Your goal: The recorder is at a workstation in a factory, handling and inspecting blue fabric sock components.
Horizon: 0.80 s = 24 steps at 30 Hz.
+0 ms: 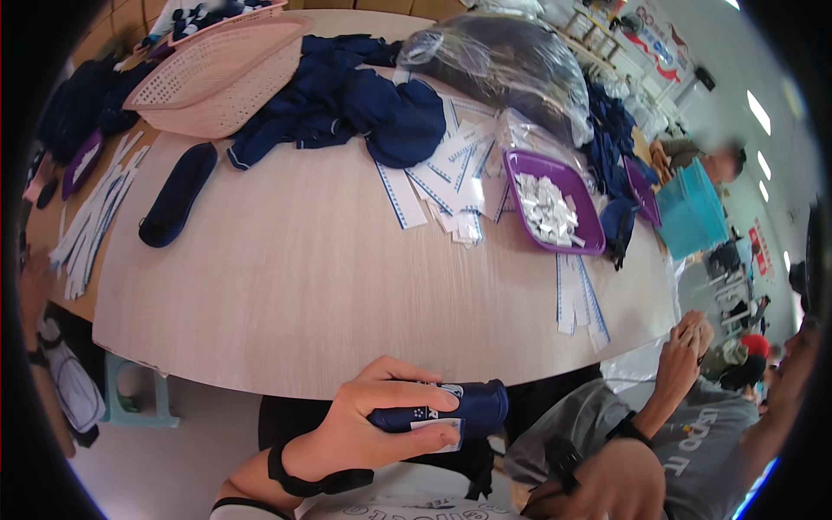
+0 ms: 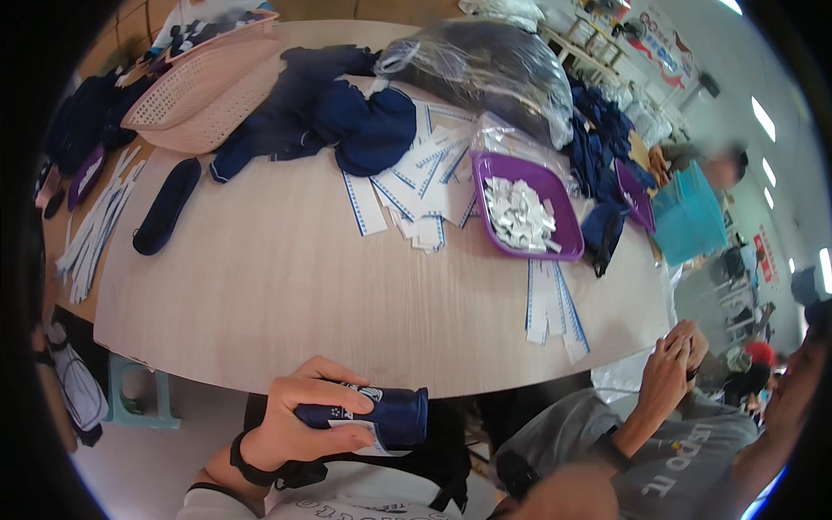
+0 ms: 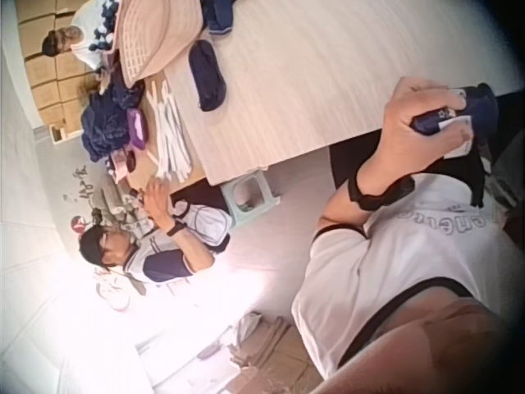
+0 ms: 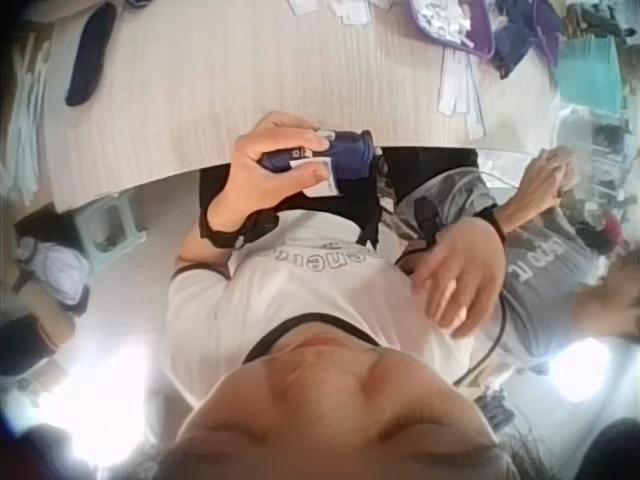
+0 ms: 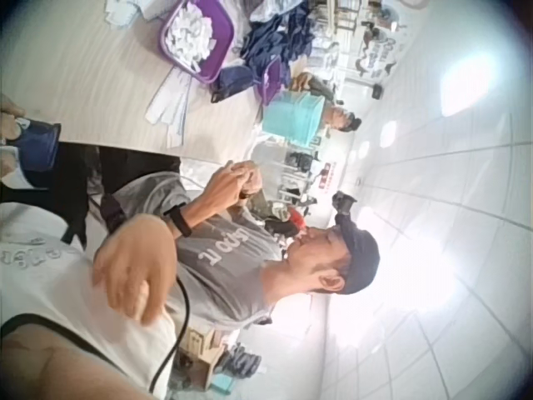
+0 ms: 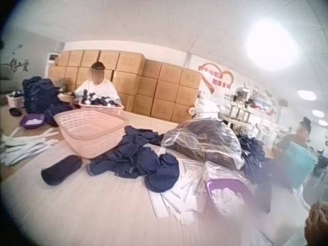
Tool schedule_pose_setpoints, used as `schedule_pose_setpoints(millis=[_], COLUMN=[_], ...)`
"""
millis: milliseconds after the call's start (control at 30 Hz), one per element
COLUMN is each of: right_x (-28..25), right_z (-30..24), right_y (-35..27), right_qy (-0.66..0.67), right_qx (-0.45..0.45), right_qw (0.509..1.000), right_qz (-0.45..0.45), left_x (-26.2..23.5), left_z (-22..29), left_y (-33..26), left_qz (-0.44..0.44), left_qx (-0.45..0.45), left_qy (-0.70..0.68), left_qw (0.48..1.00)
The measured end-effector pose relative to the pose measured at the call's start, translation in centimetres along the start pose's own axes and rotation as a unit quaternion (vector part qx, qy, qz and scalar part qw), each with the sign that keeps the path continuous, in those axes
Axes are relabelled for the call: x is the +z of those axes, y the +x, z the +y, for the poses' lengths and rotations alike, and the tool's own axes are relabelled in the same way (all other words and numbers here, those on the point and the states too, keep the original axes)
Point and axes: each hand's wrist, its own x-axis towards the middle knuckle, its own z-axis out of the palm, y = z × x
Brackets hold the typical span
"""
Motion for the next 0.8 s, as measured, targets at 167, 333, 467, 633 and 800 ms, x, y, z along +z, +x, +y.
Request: schedule_pose_setpoints(millis=[167, 333, 467, 633, 800], right_x=[1.3, 3.0, 5.0, 2.3, -2.5], right_z=[-3.1, -5.6, -6.9, -3.3, 7.9], right_y=[0.6, -0.9, -2.5, -0.7, 9.5], right_qy=[-0.061, -0.174, -0.254, -0.341, -0.474], right_qx=[-0.068, -0.062, -0.037, 0.018, 0.121], right_qw=[0.996, 0.983, 0.966, 0.94, 0.868], right_qz=[-0.003, 0.018, -0.03, 0.017, 0.083], left_x=[0.1, -0.4, -0.3, -0.5, 0.7], left_z=[-0.2, 0.1, 0.1, 0.5, 0.3], left_y=[-0.4, -1.1, -1.2, -1.4, -0.8], left_qz=[-0.009, 0.0, -0.013, 0.009, -0.05], left_qx=[0.006, -0.009, 0.0, -0.017, 0.003], left_qy=[-0.014, 0.004, 0.006, 0.021, -0.022], left_qw=[1.0, 1.0, 1.0, 1.0, 0.998])
